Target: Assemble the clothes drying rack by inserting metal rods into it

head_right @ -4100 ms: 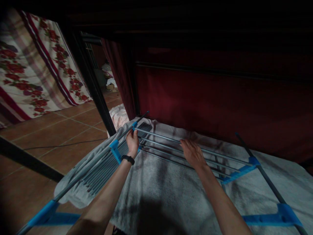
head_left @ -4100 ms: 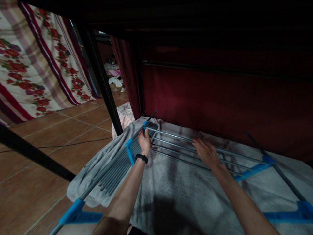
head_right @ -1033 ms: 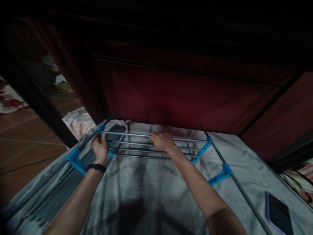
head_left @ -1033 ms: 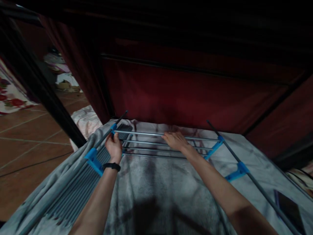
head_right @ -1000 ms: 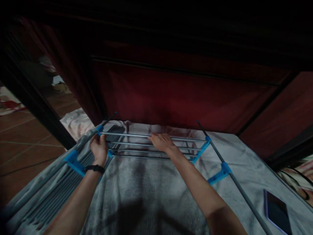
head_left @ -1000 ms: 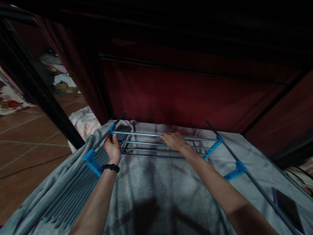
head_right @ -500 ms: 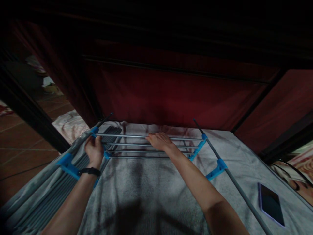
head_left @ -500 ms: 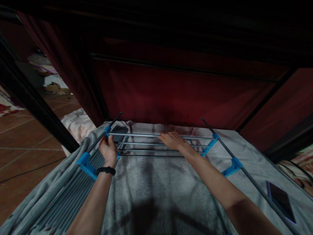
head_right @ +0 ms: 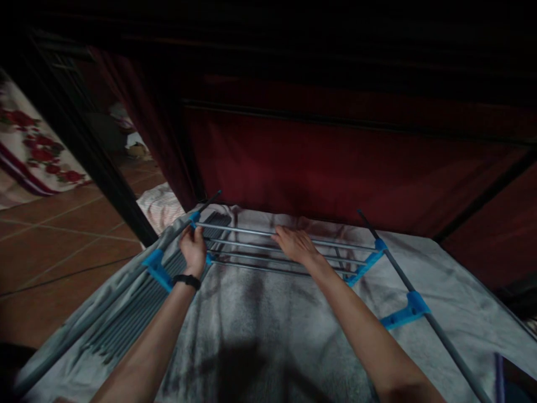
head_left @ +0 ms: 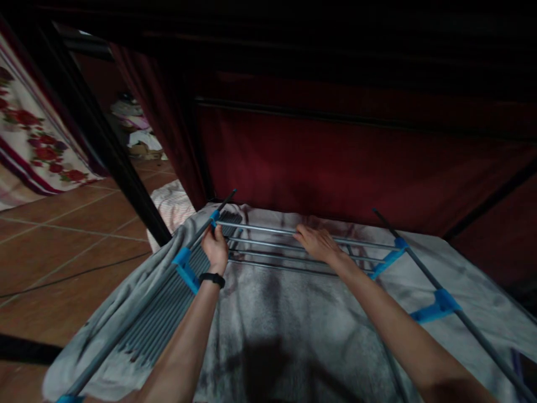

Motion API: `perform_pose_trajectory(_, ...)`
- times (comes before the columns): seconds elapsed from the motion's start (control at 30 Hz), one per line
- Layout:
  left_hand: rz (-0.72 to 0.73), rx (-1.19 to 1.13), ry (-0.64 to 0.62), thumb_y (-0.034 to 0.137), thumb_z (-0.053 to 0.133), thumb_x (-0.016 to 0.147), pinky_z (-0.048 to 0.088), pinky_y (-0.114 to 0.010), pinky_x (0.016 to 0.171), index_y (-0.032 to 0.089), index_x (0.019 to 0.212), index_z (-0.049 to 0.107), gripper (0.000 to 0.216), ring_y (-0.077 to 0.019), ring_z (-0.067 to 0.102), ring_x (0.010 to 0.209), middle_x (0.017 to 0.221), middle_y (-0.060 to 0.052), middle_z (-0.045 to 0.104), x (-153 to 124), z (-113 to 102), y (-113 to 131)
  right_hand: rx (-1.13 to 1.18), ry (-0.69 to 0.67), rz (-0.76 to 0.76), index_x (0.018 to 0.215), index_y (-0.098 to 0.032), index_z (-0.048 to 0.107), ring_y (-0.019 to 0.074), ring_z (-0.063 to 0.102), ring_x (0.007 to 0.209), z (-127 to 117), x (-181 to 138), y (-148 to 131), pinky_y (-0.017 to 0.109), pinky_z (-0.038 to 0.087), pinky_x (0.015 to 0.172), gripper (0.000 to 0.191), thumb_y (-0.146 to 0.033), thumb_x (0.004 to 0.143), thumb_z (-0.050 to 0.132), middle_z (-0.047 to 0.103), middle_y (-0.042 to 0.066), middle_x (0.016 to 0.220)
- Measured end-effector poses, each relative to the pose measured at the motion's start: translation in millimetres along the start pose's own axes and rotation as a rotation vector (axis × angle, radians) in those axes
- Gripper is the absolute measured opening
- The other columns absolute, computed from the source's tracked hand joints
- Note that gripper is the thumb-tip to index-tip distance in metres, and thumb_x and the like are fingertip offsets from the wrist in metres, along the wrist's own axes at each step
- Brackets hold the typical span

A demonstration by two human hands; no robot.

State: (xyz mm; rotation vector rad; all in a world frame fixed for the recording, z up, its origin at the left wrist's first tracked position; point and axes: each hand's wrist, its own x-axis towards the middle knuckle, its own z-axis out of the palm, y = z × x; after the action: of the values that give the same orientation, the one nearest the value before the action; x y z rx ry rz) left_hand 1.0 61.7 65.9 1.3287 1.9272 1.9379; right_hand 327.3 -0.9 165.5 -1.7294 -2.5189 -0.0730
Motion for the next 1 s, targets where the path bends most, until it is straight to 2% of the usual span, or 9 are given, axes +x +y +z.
perform_pose_trajectory(0.2,-0.065,-0.027,-0.008,0.039,0.056,0.098,0.041,-0.05,0.124,0.014,0.115,0.072,0.034,-0.0374,0.064,0.136,0.131,-0.023,0.074,-1.9,0.3,-0.6,-0.005,0.058,-0.052,0.117,-0.026,0.061,0.0223,0.07,0.113,10.4,0.2,1.8,0.03,0.044,0.082,0.035,-0.037,0.115,0.028,0.074,0.007,0.123)
perform_pose_trajectory(0.43,-0.089,-0.06,0.018,0.039,0.058,0.097,0.04,-0.049,0.125,0.016,0.114,0.072,0.032,-0.0355,0.064,0.136,0.127,-0.02,0.076,-3.3,0.8,0.1,-0.016,0.052,-0.052,0.118,-0.025,0.062,0.0233,0.071,0.109,9.8,0.1,1.5,0.032,0.043,0.08,0.035,-0.036,0.115,0.029,0.075,0.007,0.121)
perform_pose_trajectory(0.6,-0.059,0.039,-0.056,0.034,0.053,0.098,0.042,-0.051,0.123,0.011,0.118,0.069,0.034,-0.0375,0.064,0.135,0.131,-0.024,0.072,-3.8,-5.0,9.9,0.009,0.106,-0.062,0.115,-0.024,0.065,0.0235,0.071,0.107,11.9,0.6,2.0,0.032,0.044,0.08,0.033,-0.035,0.114,0.034,0.076,0.007,0.118)
perform_pose_trajectory(0.67,-0.047,0.081,-0.059,0.034,0.05,0.1,0.043,-0.051,0.121,0.009,0.118,0.069,0.036,-0.0387,0.064,0.134,0.132,-0.026,0.071,-2.8,-5.6,11.1,0.024,0.15,-0.072,0.114,-0.024,0.067,0.023,0.071,0.106,12.3,1.0,1.9,0.032,0.046,0.081,0.033,-0.035,0.114,0.036,0.076,0.007,0.115)
perform_pose_trajectory(0.8,-0.05,0.098,-0.066,0.033,0.05,0.099,0.045,-0.051,0.119,0.009,0.122,0.068,0.038,-0.0389,0.064,0.133,0.133,-0.024,0.071,0.4,-2.3,7.8,0.032,0.248,-0.119,0.117,-0.023,0.07,0.0241,0.069,0.109,16.2,-0.7,3.4,0.036,0.049,0.095,0.03,-0.038,0.112,0.044,0.076,0.008,0.114)
perform_pose_trajectory(0.9,-0.038,0.08,-0.07,0.031,0.052,0.097,0.044,-0.052,0.121,0.008,0.128,0.066,0.041,-0.0389,0.062,0.136,0.137,-0.025,0.069,0.5,-1.5,5.4,0.093,0.403,-0.094,0.131,-0.023,0.067,0.0258,0.066,0.117,25.3,-13.8,3.3,0.041,0.048,0.105,0.031,-0.036,0.111,0.047,0.074,0.01,0.126)
perform_pose_trajectory(1.0,-0.025,0.053,-0.069,0.029,0.056,0.094,0.043,-0.05,0.123,0.009,0.132,0.064,0.044,-0.0371,0.062,0.137,0.139,-0.023,0.069,-0.6,-2.3,3.8,0.197,0.569,-0.003,0.141,-0.024,0.062,0.0268,0.062,0.127,41.7,-39.9,3.1,0.045,0.046,0.112,0.036,-0.033,0.111,0.044,0.068,0.012,0.139)
